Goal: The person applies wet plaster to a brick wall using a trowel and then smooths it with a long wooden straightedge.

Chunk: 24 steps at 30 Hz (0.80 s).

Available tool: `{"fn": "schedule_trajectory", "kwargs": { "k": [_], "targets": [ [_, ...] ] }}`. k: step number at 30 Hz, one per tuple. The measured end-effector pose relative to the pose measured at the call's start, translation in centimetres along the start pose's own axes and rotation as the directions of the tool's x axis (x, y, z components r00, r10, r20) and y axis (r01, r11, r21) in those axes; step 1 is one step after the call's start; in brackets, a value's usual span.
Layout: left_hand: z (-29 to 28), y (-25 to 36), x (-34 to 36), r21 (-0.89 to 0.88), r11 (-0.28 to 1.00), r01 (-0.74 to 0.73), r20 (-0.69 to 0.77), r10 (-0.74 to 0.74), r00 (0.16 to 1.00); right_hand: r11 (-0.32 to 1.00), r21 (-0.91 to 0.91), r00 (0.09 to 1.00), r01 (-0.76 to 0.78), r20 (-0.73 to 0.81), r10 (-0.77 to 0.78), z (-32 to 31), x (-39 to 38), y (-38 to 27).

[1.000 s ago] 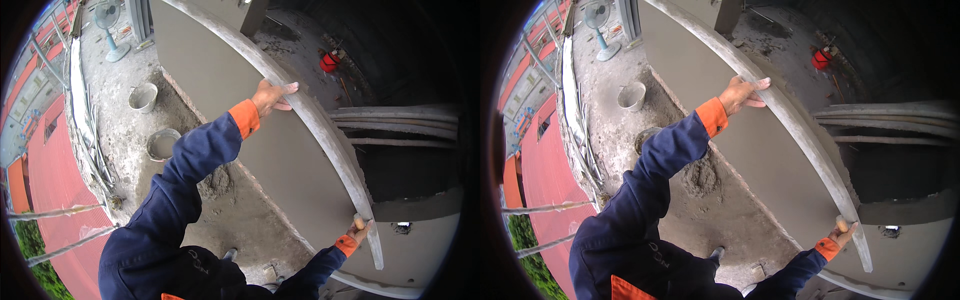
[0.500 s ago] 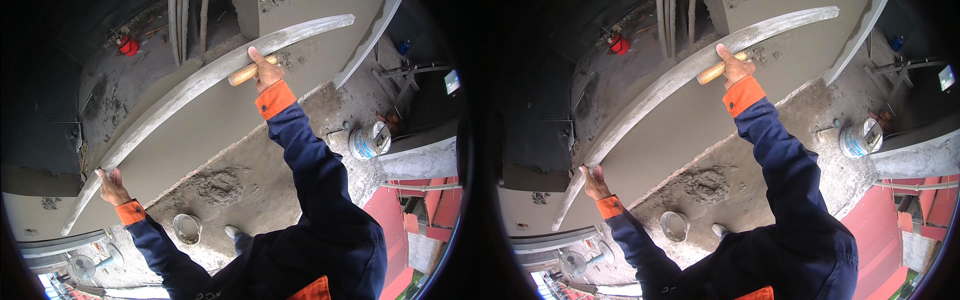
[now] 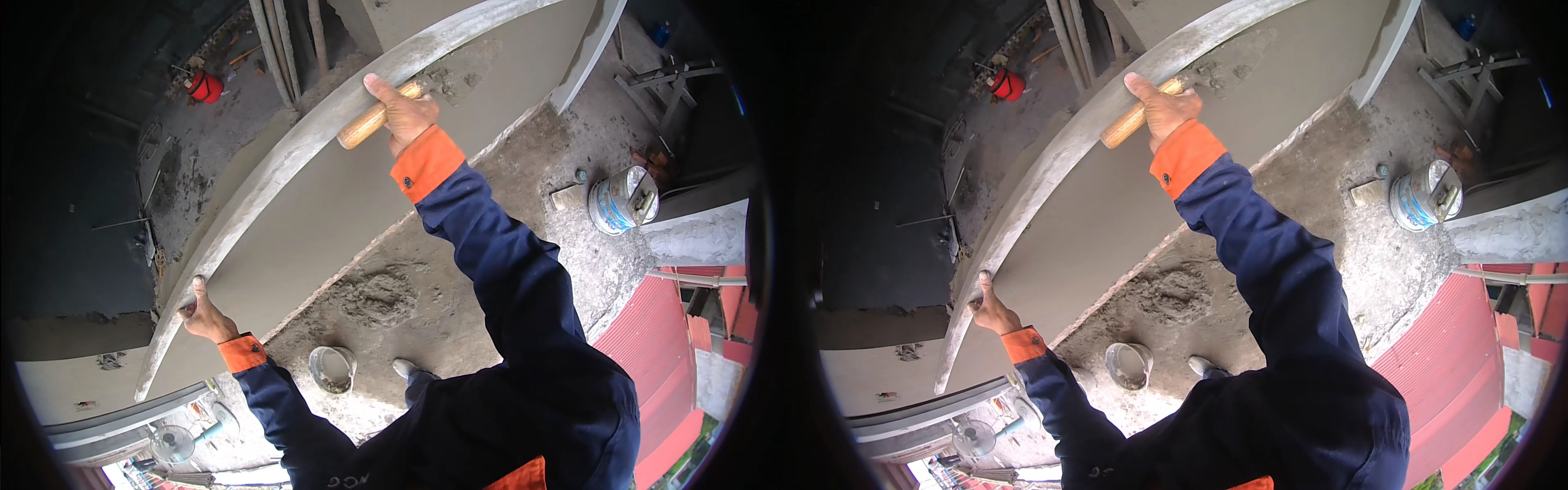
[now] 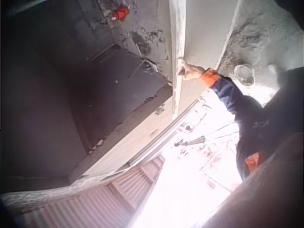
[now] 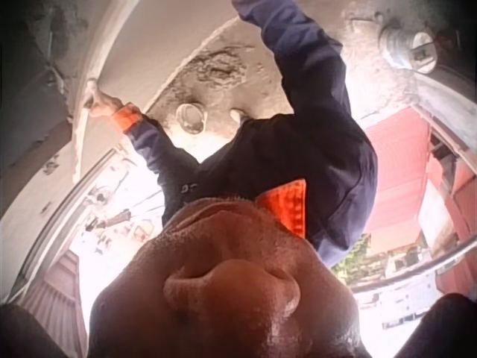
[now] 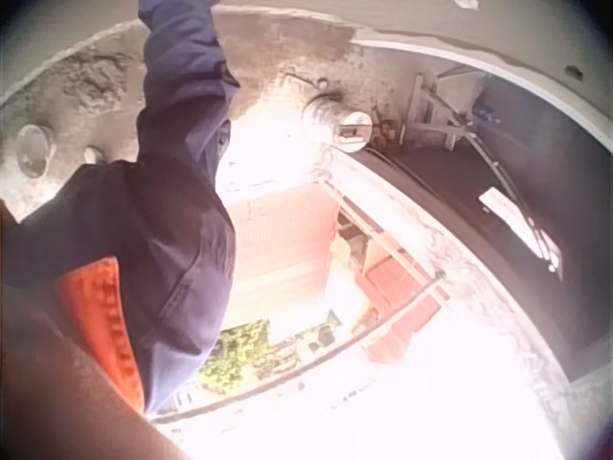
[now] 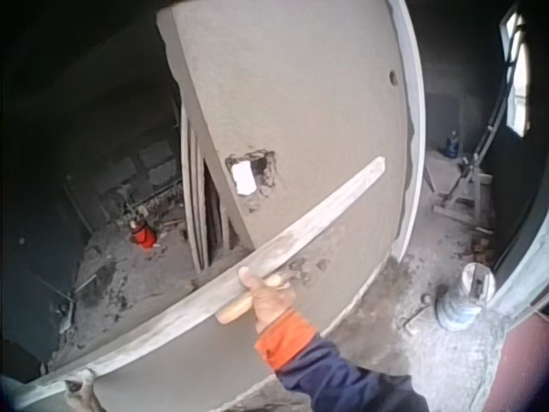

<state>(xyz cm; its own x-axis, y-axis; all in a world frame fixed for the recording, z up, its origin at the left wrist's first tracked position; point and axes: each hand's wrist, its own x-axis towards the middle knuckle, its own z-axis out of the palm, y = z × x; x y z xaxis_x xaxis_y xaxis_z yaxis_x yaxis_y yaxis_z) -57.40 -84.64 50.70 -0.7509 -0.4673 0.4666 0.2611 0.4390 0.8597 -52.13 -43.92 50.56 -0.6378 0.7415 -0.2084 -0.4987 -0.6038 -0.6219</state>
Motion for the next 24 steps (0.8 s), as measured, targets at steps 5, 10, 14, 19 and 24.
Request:
{"fn": "schedule_trajectory", "kwargs": {
  "k": [5,10,14,19,24],
  "targets": [
    [0.3,0.4,-0.5,-0.050,0.999,-0.012,-0.009,0.011,1.000,0.993,-0.104,0.990,-0.047,-0.135,0.033,0.5,-0.5,-0.6],
    [0.1,0.1,-0.2,-0.027,1.000,0.001,-0.005,-0.001,1.000,0.992,-0.118,0.980,-0.047,-0.199,0.023,1.2,-1.1,-0.9],
    [0.0,-0.2,-0.1,-0.043,0.998,0.038,0.015,-0.037,0.999,0.990,-0.134,0.975,-0.044,-0.221,0.014,1.2,-1.3,-1.0],
    [-0.1,-0.2,0.0,-0.056,0.997,0.053,0.024,-0.052,0.998,0.993,-0.122,0.993,0.000,-0.119,-0.014,0.8,-0.5,-0.5],
    [-0.1,-0.3,0.3,-0.023,0.997,0.069,0.002,-0.069,0.998,0.991,-0.129,0.977,-0.045,-0.214,0.016,0.8,-0.1,0.0]
  ]
}}
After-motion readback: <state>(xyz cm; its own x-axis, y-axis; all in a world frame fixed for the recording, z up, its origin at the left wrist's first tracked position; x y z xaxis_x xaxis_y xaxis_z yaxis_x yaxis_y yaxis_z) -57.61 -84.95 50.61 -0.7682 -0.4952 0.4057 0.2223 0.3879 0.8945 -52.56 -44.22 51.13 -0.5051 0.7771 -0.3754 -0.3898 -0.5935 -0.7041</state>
